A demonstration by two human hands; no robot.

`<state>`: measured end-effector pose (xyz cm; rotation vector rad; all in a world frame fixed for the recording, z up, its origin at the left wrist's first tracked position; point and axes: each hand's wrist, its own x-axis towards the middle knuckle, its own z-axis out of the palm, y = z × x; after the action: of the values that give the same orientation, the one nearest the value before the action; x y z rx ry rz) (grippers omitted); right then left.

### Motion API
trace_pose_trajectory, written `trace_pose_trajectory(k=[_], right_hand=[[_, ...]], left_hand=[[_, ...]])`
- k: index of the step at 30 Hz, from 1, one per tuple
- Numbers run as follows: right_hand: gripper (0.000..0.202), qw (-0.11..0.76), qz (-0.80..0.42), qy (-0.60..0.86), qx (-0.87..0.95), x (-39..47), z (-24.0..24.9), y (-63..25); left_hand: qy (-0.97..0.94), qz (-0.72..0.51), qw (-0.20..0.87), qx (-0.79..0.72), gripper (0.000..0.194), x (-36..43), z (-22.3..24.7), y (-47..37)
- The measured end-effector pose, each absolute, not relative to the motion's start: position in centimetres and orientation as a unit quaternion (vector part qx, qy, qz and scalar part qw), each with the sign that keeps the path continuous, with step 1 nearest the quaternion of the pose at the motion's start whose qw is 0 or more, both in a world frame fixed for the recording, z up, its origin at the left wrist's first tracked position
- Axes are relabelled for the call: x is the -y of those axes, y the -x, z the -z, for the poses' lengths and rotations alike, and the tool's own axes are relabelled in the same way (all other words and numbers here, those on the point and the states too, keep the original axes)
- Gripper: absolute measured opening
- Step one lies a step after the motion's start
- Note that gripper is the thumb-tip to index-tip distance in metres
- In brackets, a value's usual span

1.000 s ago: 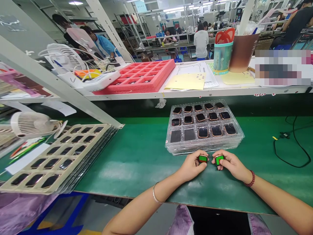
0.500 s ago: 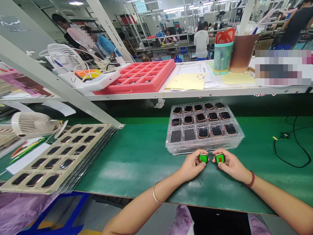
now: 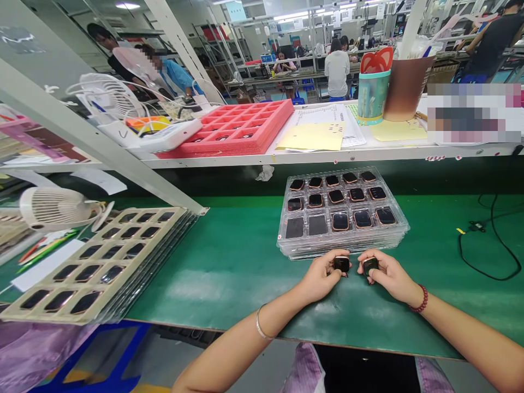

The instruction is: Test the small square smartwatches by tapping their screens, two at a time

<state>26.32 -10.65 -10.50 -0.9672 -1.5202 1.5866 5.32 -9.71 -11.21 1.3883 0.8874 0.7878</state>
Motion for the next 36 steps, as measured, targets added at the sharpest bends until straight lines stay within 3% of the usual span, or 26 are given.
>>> trace_pose_trajectory(k=[9, 15, 22, 36], right_hand=[[0.027, 0.36, -0.607, 0.379, 0.599, 10.59, 11.1, -26.46], [0.04, 0.359, -0.601, 0.36, 0.617, 10.8, 11.13, -26.21], [0.04, 0.363, -0.601, 0.365, 0.612, 10.71, 11.16, -26.2], [0.04, 0.366, -0.602, 0.375, 0.603, 10.7, 11.06, -26.15]], left_hand=[[-0.632, -0.325, 0.57, -0.413, 0.04, 9.72, 11.13, -5.11], [-0.612, -0.35, 0.576, -0.413, 0.029, 9.49, 11.59, -5.12], [-0.633, -0.332, 0.559, -0.421, 0.042, 9.63, 11.08, -5.15], [-0.611, -0.335, 0.594, -0.403, 0.045, 9.61, 10.78, -5.17]])
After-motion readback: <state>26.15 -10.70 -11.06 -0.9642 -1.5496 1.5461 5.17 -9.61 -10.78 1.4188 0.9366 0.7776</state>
